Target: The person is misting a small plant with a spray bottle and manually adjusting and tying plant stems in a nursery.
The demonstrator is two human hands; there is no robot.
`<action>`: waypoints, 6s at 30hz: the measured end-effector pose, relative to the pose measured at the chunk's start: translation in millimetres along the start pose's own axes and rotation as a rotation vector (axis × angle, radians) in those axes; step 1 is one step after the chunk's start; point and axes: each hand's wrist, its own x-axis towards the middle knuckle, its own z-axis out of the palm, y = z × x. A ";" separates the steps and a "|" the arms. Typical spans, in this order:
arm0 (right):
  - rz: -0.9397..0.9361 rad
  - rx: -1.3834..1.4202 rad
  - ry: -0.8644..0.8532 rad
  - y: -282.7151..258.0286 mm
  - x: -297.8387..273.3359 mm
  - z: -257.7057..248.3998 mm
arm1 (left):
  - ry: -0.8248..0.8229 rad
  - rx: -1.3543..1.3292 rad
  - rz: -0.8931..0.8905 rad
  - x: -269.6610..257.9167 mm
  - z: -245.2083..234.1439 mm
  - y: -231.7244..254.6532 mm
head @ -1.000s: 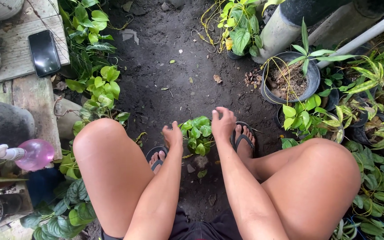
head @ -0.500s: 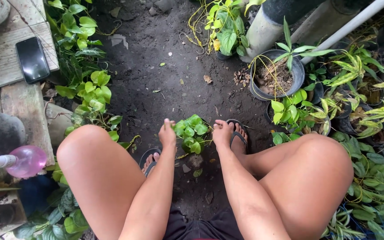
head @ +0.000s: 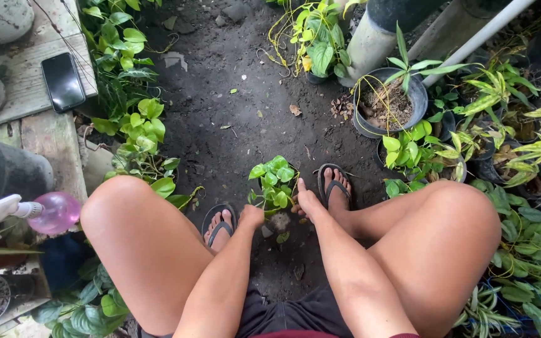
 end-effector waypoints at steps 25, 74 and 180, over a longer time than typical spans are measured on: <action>-0.371 -0.448 0.298 -69.6 -45.2 -80.8 | -0.233 0.478 0.733 -201.0 -44.3 145.7; -0.930 0.832 0.306 -176.4 -136.6 -100.4 | 0.228 -0.127 0.986 -115.3 -74.0 155.1; -1.268 0.262 0.518 -191.6 -196.2 -54.2 | 0.859 -0.214 1.301 -265.9 -177.1 255.0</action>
